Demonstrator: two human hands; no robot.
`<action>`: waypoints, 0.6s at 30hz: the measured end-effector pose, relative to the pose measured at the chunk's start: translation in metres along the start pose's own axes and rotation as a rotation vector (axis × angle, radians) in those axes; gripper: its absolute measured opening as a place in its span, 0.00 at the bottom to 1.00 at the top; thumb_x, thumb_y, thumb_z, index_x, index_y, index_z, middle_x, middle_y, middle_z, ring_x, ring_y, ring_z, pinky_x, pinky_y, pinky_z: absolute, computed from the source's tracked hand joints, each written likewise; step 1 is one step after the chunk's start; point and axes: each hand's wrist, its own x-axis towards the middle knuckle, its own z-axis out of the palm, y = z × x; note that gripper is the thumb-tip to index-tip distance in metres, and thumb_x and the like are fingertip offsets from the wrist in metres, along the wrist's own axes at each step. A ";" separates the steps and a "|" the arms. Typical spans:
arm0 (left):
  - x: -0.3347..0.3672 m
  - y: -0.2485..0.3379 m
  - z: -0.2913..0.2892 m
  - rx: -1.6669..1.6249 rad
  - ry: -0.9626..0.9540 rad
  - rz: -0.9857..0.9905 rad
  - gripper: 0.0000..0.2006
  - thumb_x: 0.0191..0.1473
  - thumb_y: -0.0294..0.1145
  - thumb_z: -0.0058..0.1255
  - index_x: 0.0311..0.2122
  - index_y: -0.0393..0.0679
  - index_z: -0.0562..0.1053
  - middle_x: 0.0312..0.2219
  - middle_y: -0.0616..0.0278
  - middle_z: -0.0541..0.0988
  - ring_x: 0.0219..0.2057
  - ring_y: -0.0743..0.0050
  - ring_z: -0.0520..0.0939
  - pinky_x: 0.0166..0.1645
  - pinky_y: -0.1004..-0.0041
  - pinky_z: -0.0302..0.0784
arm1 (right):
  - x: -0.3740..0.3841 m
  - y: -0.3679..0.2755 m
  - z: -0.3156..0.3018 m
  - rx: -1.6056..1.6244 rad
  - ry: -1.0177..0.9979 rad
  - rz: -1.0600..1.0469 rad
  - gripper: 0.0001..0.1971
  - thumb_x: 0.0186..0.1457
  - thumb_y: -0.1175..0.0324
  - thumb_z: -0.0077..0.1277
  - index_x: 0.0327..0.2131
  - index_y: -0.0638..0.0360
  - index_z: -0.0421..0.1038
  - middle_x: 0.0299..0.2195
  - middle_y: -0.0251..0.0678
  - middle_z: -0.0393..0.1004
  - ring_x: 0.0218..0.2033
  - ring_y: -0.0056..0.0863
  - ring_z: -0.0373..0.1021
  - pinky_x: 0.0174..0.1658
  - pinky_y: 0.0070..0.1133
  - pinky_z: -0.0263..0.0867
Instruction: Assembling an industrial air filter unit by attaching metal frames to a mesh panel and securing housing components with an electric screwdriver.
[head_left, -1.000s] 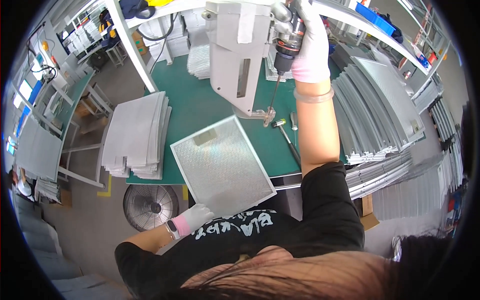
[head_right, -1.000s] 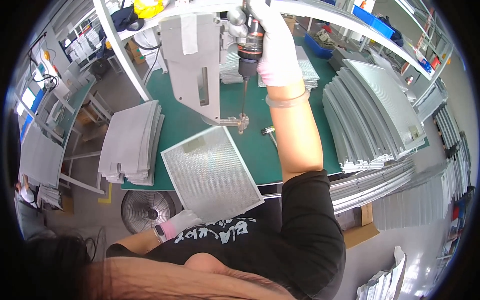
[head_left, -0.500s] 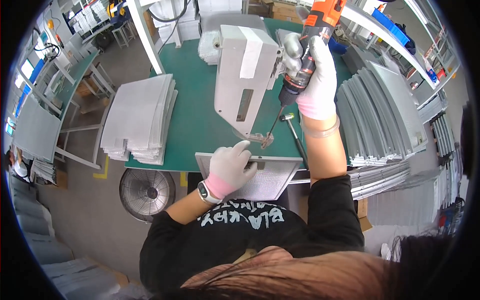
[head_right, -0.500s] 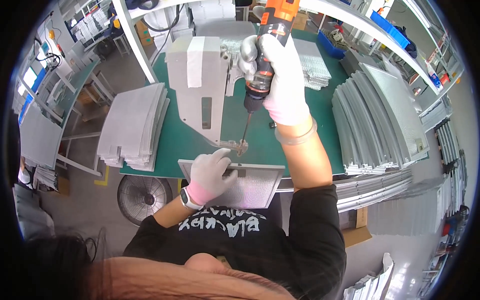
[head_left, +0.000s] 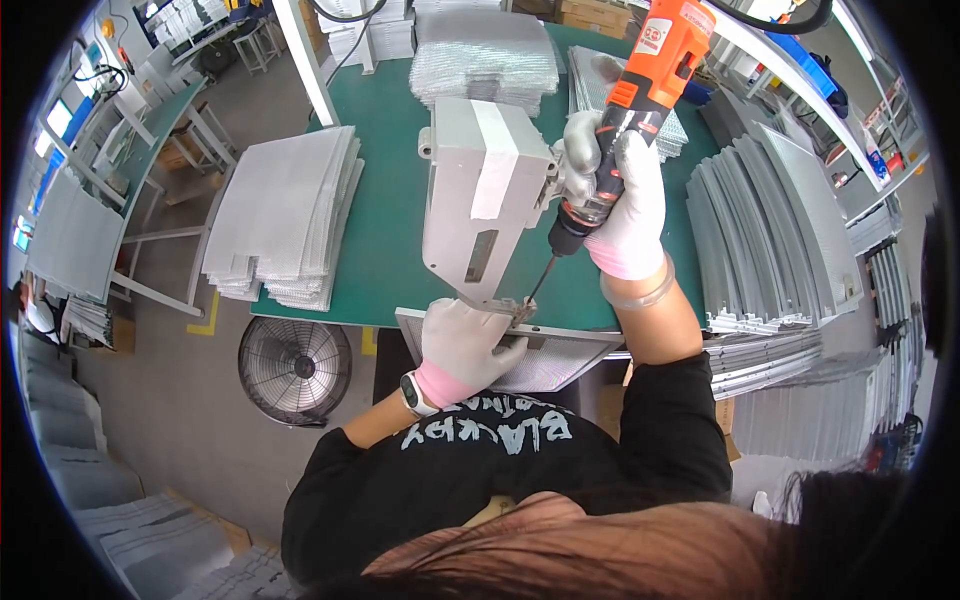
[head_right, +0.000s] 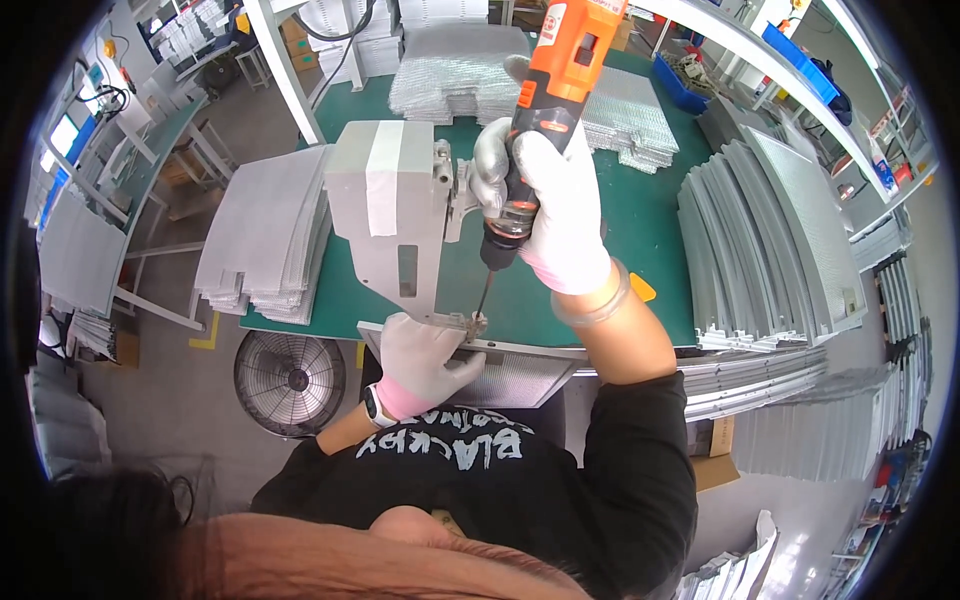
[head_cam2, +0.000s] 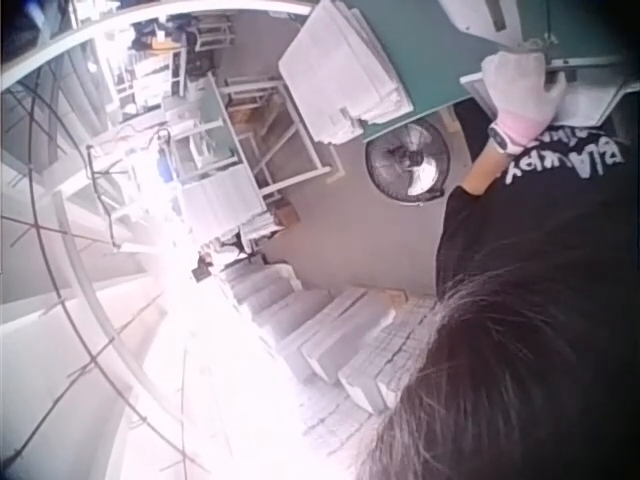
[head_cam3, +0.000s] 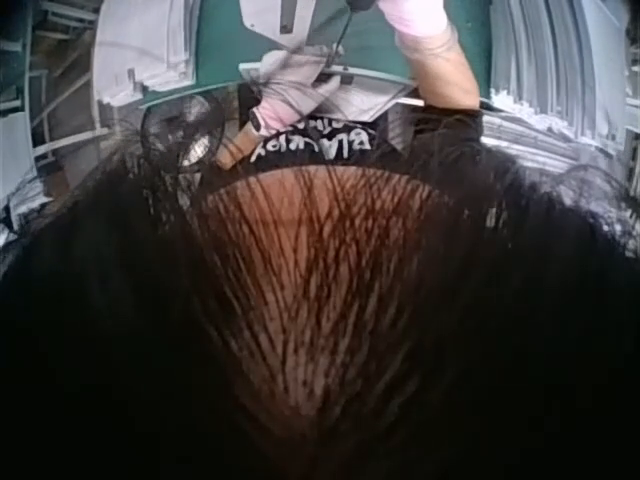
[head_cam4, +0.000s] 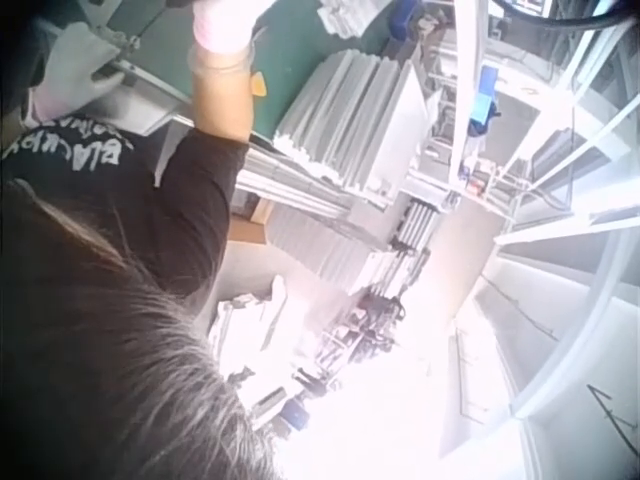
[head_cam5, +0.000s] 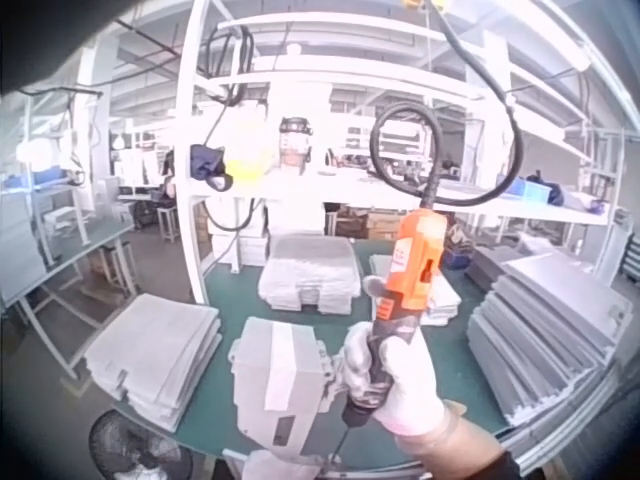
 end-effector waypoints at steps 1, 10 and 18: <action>0.000 -0.001 0.002 -0.015 0.036 0.005 0.12 0.36 0.40 0.64 0.29 0.48 0.78 0.18 0.66 0.76 0.18 0.61 0.75 0.27 0.63 0.63 | 0.001 0.002 0.001 0.000 -0.005 0.011 0.37 0.59 0.57 0.53 0.65 0.53 0.46 0.25 0.34 0.67 0.20 0.20 0.65 0.21 0.17 0.63; -0.001 0.002 0.007 -0.214 0.136 0.062 0.12 0.39 0.37 0.64 0.33 0.48 0.81 0.22 0.69 0.77 0.24 0.67 0.79 0.29 0.69 0.71 | -0.032 0.018 -0.001 0.065 -0.131 0.187 0.37 0.56 0.56 0.57 0.62 0.56 0.48 0.22 0.33 0.65 0.17 0.19 0.61 0.21 0.17 0.59; -0.013 -0.005 0.018 -0.166 0.140 0.072 0.15 0.40 0.35 0.65 0.38 0.50 0.82 0.23 0.71 0.76 0.26 0.73 0.79 0.30 0.71 0.73 | -0.039 0.020 -0.011 0.140 -0.129 0.217 0.39 0.52 0.53 0.62 0.59 0.55 0.50 0.21 0.32 0.65 0.17 0.18 0.61 0.20 0.16 0.58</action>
